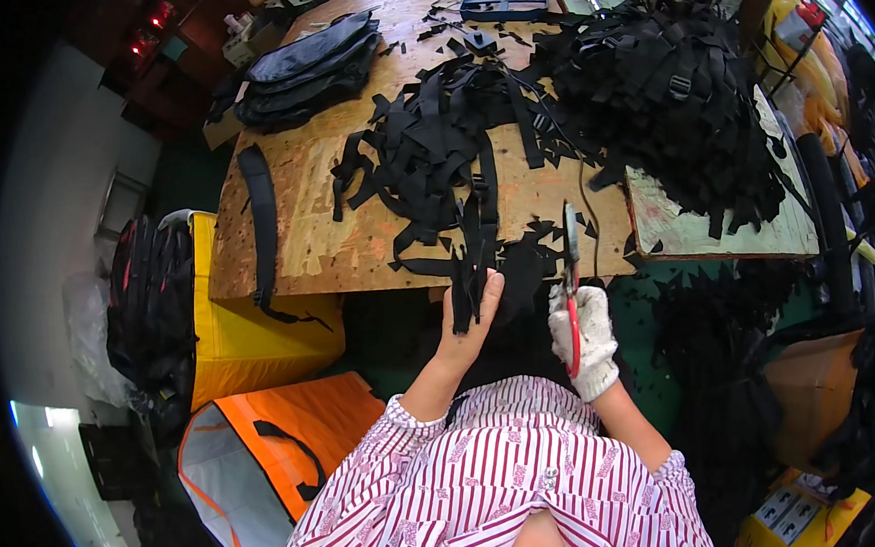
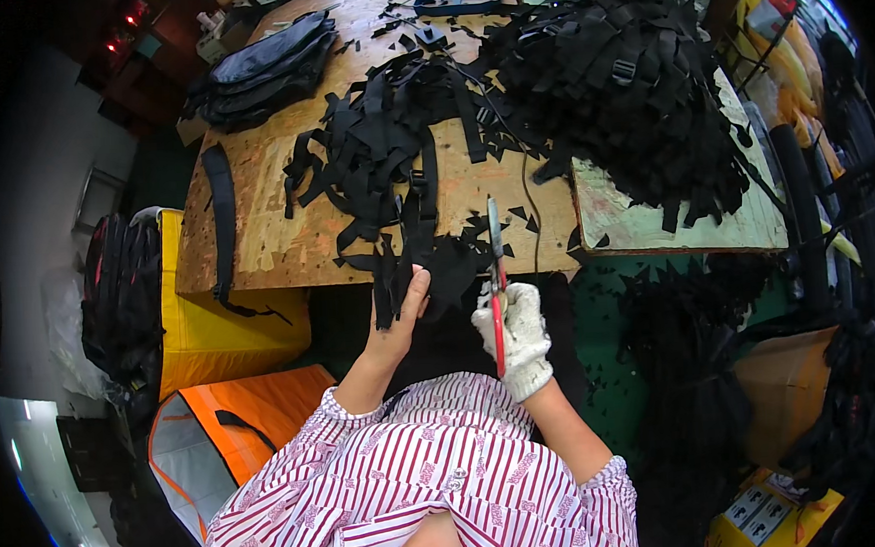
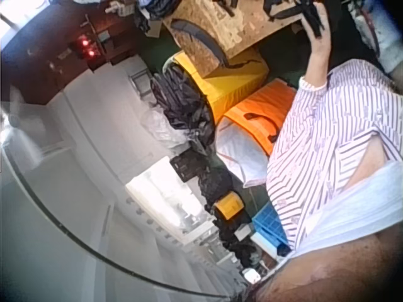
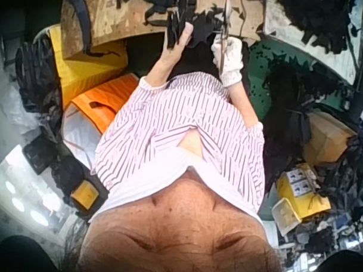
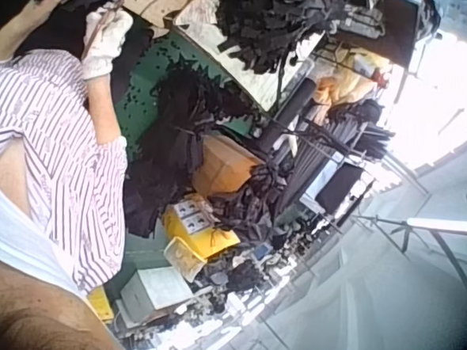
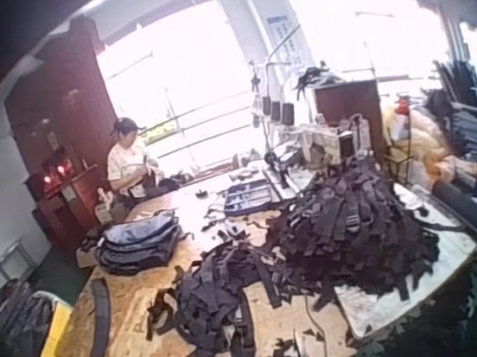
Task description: The person trims several black leather straps using shears, gathering them into a bundle and placing them onto a pile on a wooden table.
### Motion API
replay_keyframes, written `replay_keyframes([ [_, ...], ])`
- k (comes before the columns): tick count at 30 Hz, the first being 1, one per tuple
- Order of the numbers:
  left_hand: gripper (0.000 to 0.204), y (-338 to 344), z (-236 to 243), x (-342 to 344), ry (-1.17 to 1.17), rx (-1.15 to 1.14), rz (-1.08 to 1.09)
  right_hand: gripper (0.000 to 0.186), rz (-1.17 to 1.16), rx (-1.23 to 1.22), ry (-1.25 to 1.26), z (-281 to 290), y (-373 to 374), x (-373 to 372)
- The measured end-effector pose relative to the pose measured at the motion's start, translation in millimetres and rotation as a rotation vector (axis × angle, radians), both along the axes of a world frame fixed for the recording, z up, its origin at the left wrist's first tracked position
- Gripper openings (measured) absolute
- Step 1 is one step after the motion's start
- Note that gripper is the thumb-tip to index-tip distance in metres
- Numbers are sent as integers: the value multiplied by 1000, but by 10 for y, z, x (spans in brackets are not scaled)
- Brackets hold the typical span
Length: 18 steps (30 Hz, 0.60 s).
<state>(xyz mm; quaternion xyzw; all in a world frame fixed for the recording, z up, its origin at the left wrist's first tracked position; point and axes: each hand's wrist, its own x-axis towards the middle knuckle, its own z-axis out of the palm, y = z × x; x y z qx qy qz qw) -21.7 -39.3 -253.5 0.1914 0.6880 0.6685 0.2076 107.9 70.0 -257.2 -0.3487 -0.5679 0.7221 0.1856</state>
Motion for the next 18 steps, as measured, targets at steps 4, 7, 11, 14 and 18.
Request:
replay_keyframes([
  [4, 15, 1, 309, -53, -32, 119, 15, 34, -18, -53, 41, -19, 41, 40],
  [7, 11, -40, 554, -315, 190, 149, -39, 34, -8, -69, -47, -14, 6, 45],
  [11, 20, -232, 867, -577, 61, 403, 93, 33, -10, -14, -49, -18, 5, 55],
  [14, 31, -357, 945, -745, -85, 602, -3, 33, -30, -53, -93, 31, -1, 40],
  [18, 31, -364, 879, -688, 25, 460, 77, 34, -35, -55, -106, -10, 7, 51],
])
